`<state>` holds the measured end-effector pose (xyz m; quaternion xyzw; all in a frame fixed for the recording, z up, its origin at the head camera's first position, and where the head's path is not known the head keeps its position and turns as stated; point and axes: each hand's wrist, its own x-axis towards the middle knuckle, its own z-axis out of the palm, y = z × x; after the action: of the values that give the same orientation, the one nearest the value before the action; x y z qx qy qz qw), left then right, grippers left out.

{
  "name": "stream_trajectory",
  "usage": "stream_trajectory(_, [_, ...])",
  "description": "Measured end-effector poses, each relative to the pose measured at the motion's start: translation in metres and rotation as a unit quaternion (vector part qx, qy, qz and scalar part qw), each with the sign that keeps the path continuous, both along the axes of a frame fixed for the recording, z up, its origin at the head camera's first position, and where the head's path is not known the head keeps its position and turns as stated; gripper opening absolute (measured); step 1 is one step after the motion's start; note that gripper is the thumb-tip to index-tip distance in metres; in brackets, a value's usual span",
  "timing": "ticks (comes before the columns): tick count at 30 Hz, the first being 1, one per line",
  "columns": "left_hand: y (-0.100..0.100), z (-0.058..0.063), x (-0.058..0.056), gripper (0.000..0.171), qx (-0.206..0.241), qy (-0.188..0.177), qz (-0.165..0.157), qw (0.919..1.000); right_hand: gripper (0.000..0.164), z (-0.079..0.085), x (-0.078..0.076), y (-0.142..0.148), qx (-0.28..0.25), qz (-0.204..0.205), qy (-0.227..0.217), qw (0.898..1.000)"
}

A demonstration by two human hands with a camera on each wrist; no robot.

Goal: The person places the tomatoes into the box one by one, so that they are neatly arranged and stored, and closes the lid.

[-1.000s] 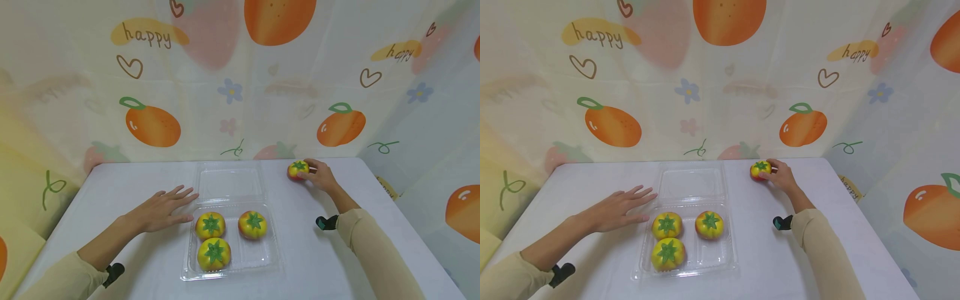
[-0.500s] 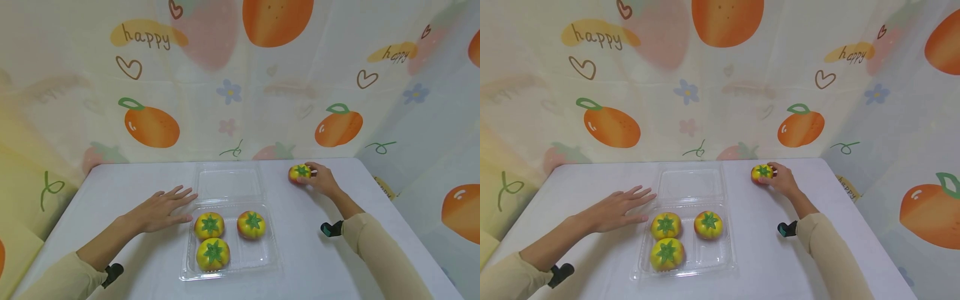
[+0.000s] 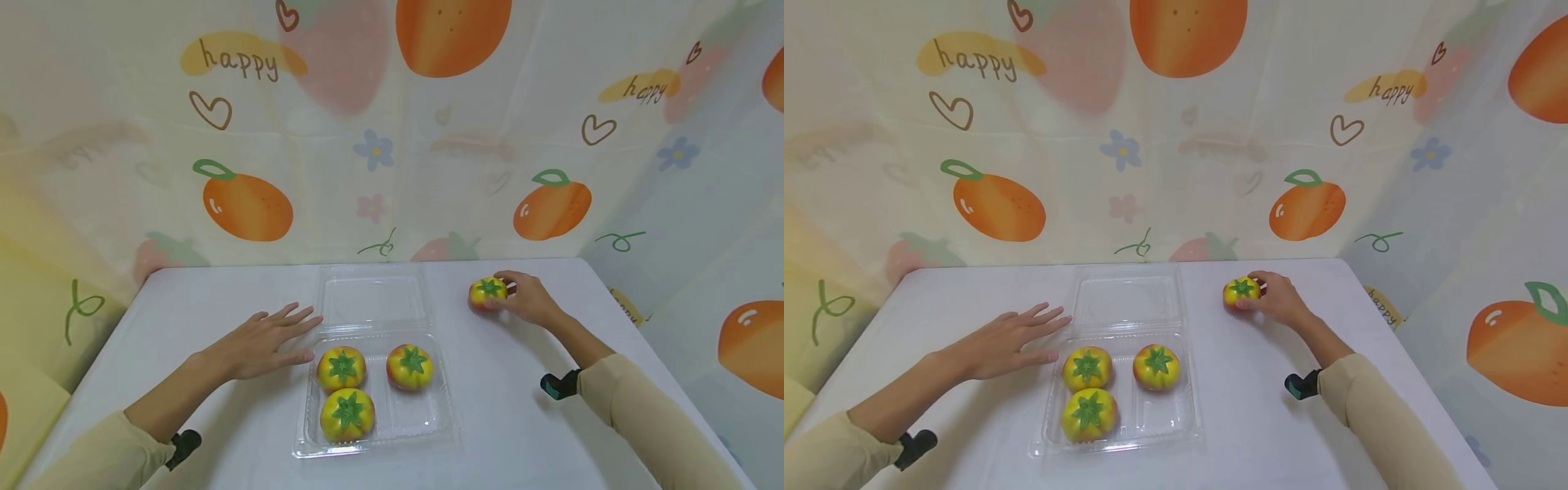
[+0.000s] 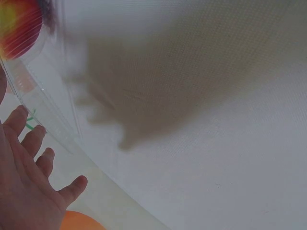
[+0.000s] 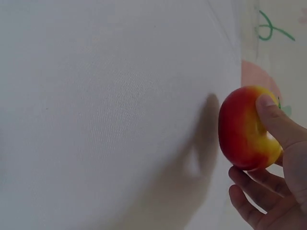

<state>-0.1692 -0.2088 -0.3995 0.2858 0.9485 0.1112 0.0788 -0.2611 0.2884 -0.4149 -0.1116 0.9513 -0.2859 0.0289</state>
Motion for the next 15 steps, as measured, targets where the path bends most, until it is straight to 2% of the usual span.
stream_trajectory(9, [-0.001, -0.004, -0.001, 0.071, 0.005, 0.004, 0.000, 1.0000, 0.065, 0.026, 0.013, -0.009, 0.003, 0.053, 0.032, 0.998])
stream_trajectory(15, [-0.002, -0.003, -0.001, 0.071, 0.007, 0.000, 0.002, 1.0000, 0.067, 0.044, 0.028, -0.026, -0.001, 0.083, 0.040, 0.996])
